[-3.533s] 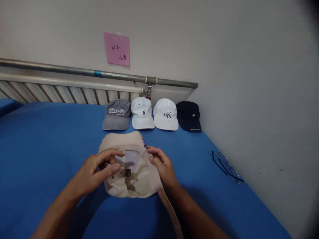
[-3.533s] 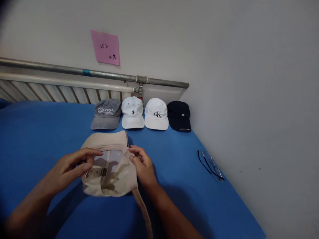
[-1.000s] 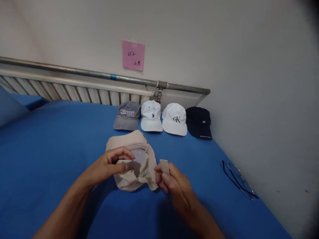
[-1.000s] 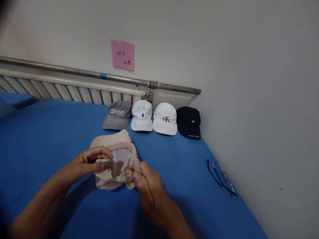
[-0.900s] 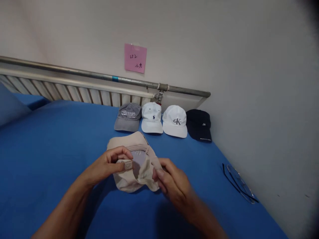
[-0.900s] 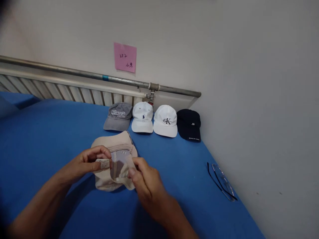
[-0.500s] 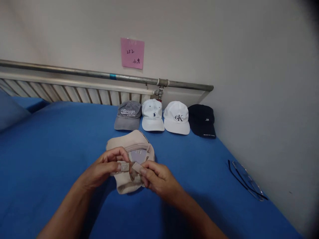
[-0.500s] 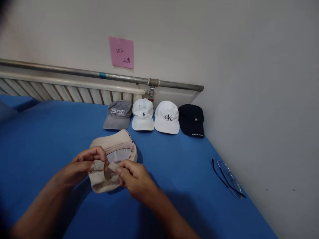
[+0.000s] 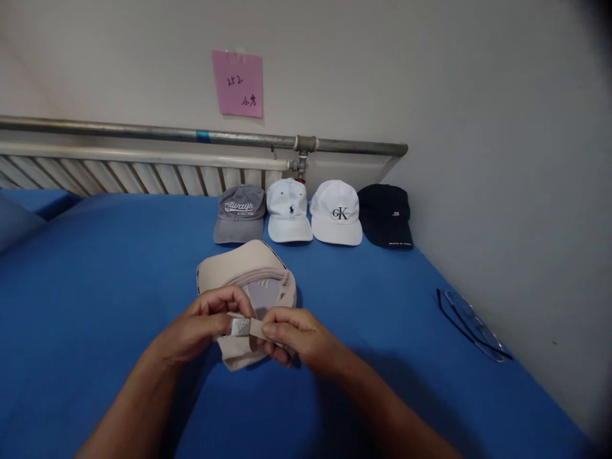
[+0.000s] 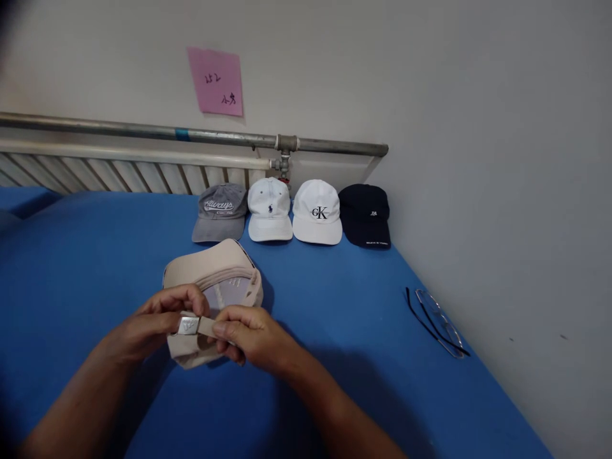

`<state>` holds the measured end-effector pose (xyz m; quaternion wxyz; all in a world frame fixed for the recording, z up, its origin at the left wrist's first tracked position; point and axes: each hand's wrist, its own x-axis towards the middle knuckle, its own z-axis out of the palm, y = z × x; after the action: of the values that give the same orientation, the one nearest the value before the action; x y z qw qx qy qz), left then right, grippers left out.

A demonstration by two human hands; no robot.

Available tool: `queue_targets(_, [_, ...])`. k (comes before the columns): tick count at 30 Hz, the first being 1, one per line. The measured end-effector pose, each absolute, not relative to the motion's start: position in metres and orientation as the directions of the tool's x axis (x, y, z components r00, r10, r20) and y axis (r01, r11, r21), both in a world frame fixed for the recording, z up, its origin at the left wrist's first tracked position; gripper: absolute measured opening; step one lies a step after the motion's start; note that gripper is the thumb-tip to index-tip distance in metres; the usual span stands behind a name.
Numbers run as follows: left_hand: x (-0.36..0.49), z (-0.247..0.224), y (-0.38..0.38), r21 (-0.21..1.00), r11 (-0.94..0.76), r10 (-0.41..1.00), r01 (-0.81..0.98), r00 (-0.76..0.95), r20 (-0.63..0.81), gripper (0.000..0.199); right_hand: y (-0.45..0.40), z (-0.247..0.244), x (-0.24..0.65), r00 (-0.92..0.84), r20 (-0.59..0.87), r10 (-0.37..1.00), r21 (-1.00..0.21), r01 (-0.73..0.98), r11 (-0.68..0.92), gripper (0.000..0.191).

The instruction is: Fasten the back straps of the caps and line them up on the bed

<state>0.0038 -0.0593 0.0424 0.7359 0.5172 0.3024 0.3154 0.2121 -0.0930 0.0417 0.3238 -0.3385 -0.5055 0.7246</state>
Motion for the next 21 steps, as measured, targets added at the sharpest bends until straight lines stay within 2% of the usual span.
queue_targets(4, [0.0037,0.0417,-0.0593,0.949,0.273,0.787,-0.158,0.604,-0.126,0.013,-0.0926,0.0432,0.2129,-0.574,-0.162,0.803,-0.935,-0.172,-0.311,0.019])
queue_targets(13, [0.0073,0.0432,-0.0589,0.929,0.312,0.78,-0.198,0.611,-0.132,0.011,-0.0927,0.0439,0.2125,-0.579,-0.153,0.801,-0.948,-0.142,-0.284,0.017])
queue_targets(21, [0.0061,0.0417,-0.0595,0.935,0.315,0.768,-0.164,0.622,-0.15,0.015,-0.0933,0.0423,0.2106,-0.587,-0.155,0.794,-0.949,-0.136,-0.286,0.016])
